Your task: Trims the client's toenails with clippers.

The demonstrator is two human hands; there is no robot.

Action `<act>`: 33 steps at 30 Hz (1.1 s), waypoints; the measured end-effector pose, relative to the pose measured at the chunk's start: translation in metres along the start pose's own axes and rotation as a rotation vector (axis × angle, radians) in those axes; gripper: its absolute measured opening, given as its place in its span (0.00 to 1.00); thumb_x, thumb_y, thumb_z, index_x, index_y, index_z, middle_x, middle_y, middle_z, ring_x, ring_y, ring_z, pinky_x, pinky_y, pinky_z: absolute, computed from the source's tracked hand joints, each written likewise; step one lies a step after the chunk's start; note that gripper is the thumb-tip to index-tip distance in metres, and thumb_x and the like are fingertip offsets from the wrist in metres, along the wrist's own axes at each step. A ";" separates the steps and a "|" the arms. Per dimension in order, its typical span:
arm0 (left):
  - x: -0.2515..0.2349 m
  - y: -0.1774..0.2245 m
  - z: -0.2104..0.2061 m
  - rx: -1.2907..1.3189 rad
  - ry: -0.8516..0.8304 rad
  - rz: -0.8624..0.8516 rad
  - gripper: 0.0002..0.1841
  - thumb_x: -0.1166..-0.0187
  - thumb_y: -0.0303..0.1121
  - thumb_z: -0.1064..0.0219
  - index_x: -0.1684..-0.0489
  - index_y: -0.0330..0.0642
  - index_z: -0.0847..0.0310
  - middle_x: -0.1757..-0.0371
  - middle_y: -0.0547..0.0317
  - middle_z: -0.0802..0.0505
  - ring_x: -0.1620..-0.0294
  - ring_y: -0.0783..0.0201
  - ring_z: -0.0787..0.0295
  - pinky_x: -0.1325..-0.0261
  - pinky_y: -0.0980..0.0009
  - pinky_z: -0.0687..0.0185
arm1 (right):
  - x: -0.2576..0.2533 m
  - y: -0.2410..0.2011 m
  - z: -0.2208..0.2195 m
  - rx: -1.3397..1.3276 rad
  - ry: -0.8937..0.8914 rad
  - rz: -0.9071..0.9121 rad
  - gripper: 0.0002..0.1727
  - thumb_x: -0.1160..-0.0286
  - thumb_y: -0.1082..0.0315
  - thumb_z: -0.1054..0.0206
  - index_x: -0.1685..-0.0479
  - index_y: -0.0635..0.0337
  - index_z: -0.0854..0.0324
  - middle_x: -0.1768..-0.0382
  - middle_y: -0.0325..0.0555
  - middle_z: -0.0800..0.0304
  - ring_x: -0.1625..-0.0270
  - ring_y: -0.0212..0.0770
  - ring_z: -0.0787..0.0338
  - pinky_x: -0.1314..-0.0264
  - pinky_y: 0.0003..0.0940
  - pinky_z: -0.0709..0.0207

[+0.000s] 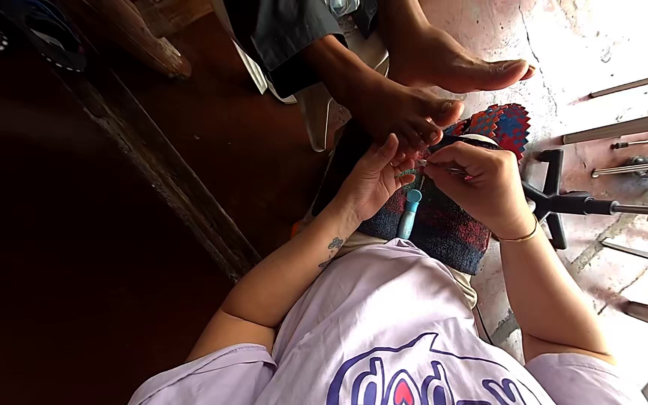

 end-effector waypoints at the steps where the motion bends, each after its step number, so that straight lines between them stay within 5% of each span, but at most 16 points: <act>1: -0.001 0.000 -0.001 0.016 -0.023 0.003 0.11 0.09 0.40 0.46 0.43 0.49 0.22 0.50 0.59 0.08 0.48 0.64 0.10 0.42 0.66 0.14 | 0.002 -0.001 0.000 -0.026 0.017 -0.019 0.06 0.25 0.72 0.31 0.55 0.62 0.11 0.67 0.41 0.08 0.69 0.24 0.12 0.65 0.19 0.18; 6: -0.003 -0.002 -0.004 0.070 0.003 -0.020 0.07 0.17 0.25 0.41 0.49 0.43 0.19 0.54 0.55 0.08 0.51 0.63 0.09 0.41 0.66 0.13 | 0.007 -0.007 -0.008 0.042 0.124 -0.038 0.08 0.22 0.70 0.31 0.53 0.61 0.08 0.69 0.42 0.07 0.71 0.27 0.14 0.69 0.23 0.21; 17: -0.003 -0.005 -0.001 0.032 -0.003 -0.043 0.09 0.18 0.25 0.39 0.46 0.48 0.22 0.55 0.60 0.10 0.55 0.66 0.11 0.49 0.70 0.14 | 0.004 -0.006 -0.016 0.141 0.149 0.016 0.08 0.22 0.70 0.31 0.57 0.61 0.07 0.69 0.45 0.05 0.69 0.34 0.09 0.66 0.32 0.17; 33: -0.004 -0.005 0.003 0.052 -0.032 -0.045 0.11 0.19 0.24 0.37 0.44 0.48 0.23 0.53 0.58 0.10 0.53 0.66 0.11 0.48 0.69 0.14 | 0.001 -0.008 -0.015 0.136 0.129 -0.012 0.08 0.21 0.69 0.31 0.57 0.60 0.07 0.70 0.44 0.06 0.70 0.33 0.09 0.69 0.30 0.18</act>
Point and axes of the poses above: each hand's wrist, its own x-axis away from the middle knuckle, its own z-axis out of the back of the hand, y = z × x, the point moved 1 cm from there along -x, towards the middle knuckle
